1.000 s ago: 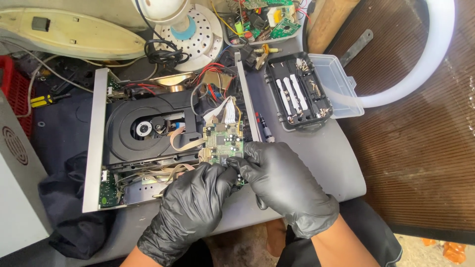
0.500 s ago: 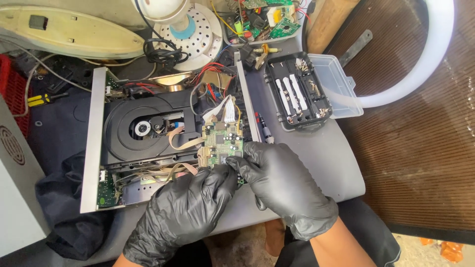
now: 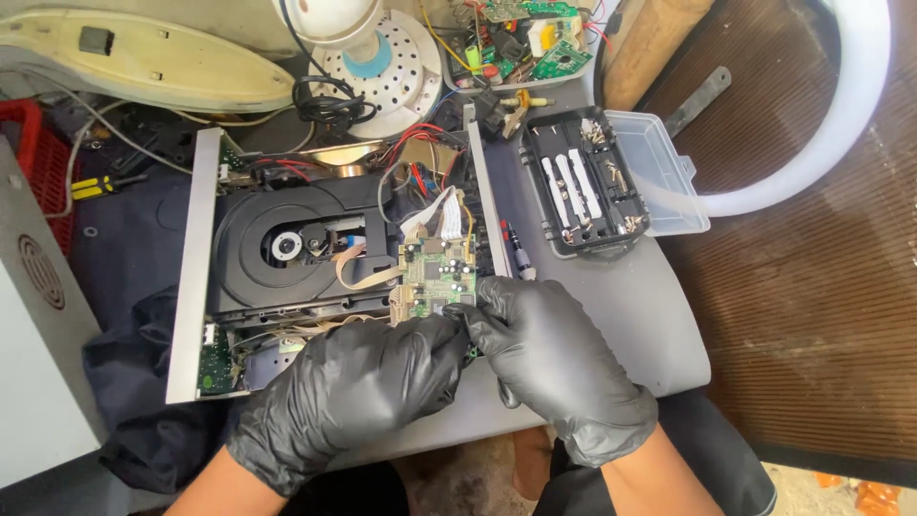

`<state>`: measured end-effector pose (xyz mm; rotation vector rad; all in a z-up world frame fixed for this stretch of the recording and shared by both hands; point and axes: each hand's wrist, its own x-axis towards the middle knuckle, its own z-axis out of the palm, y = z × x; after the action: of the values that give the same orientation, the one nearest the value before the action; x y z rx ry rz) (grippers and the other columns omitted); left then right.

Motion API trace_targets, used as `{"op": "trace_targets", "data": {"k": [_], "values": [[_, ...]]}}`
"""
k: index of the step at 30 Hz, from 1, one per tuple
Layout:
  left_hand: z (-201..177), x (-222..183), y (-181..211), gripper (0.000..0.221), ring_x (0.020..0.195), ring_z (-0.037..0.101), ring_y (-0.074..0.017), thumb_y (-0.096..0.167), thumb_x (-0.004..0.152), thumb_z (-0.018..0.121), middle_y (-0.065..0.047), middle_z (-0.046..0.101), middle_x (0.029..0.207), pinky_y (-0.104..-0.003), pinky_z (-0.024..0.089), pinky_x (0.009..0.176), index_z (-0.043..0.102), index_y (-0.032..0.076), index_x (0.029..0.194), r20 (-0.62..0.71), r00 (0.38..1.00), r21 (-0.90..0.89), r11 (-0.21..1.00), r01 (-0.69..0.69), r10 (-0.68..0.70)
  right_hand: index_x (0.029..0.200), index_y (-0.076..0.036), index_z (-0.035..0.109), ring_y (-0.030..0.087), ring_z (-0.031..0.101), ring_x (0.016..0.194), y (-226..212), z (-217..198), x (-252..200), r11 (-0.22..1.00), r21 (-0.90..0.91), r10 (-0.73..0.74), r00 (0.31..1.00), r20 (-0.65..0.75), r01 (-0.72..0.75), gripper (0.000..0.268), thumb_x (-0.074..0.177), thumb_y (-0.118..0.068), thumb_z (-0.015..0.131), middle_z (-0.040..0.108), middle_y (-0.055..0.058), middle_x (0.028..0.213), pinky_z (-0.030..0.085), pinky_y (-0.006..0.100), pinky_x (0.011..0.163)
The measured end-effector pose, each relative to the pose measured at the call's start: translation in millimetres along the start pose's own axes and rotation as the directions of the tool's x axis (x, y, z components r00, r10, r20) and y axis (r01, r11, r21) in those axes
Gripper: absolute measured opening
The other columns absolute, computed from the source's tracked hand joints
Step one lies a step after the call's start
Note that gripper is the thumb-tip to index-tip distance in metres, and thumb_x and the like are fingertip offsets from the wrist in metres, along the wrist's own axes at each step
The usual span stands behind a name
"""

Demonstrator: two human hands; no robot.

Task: Detaching ribbon cables and removing a circuit board from an electronic device during disassembly.

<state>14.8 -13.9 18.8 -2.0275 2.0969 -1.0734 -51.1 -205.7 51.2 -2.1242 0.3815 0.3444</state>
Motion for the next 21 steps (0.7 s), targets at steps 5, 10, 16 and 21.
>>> {"op": "trace_targets", "data": {"k": [5,10,16,21], "values": [[9.1,-2.9,2.8,0.032,0.067,0.062,-0.0266,0.038,0.097,0.057,-0.009,0.061,0.094,-0.039,0.048,0.05,0.061,0.012,0.115,0.279,0.942,-0.266,0.927,0.264,-0.189,0.073,-0.018,0.063,0.013,0.055,0.03,1.1,-2.1,-1.6,0.998,-0.029,-0.06,0.998,0.0,0.06,0.022,0.094,-0.018,0.055,0.059,0.0,0.042,0.054,0.026,0.052],[8.5,3.1,3.2,0.018,0.061,0.061,-0.0299,0.022,0.085,0.065,-0.007,0.058,0.082,-0.044,0.048,0.048,0.055,0.014,0.098,0.387,0.895,-0.452,0.8,0.395,-0.223,0.08,-0.023,0.066,0.013,0.059,0.032,-3.0,-1.6,-2.4,0.999,-0.038,-0.005,1.0,-0.012,0.005,0.019,0.094,-0.02,0.054,0.058,-0.003,0.048,0.056,0.025,0.052],[3.8,3.7,7.5,0.017,0.062,0.06,-0.027,0.021,0.09,0.062,-0.005,0.057,0.082,-0.042,0.047,0.049,0.057,0.011,0.104,0.317,0.915,-0.398,0.84,0.369,-0.252,0.09,-0.022,0.073,0.017,0.063,0.034,-3.4,-1.0,-1.1,0.995,-0.097,0.013,1.0,-0.016,-0.014,0.02,0.097,-0.029,0.056,0.064,0.001,0.051,0.055,0.029,0.055],[1.7,2.5,14.6,0.018,0.063,0.058,-0.0246,0.021,0.095,0.059,-0.005,0.056,0.081,-0.04,0.047,0.049,0.059,0.009,0.109,0.257,0.927,-0.355,0.865,0.355,-0.275,0.063,-0.015,0.066,0.013,0.066,0.033,-11.1,-2.0,-0.2,0.997,0.001,0.076,0.995,-0.059,-0.077,0.032,0.093,-0.02,0.063,0.059,-0.001,0.037,0.06,0.026,0.054]]}}
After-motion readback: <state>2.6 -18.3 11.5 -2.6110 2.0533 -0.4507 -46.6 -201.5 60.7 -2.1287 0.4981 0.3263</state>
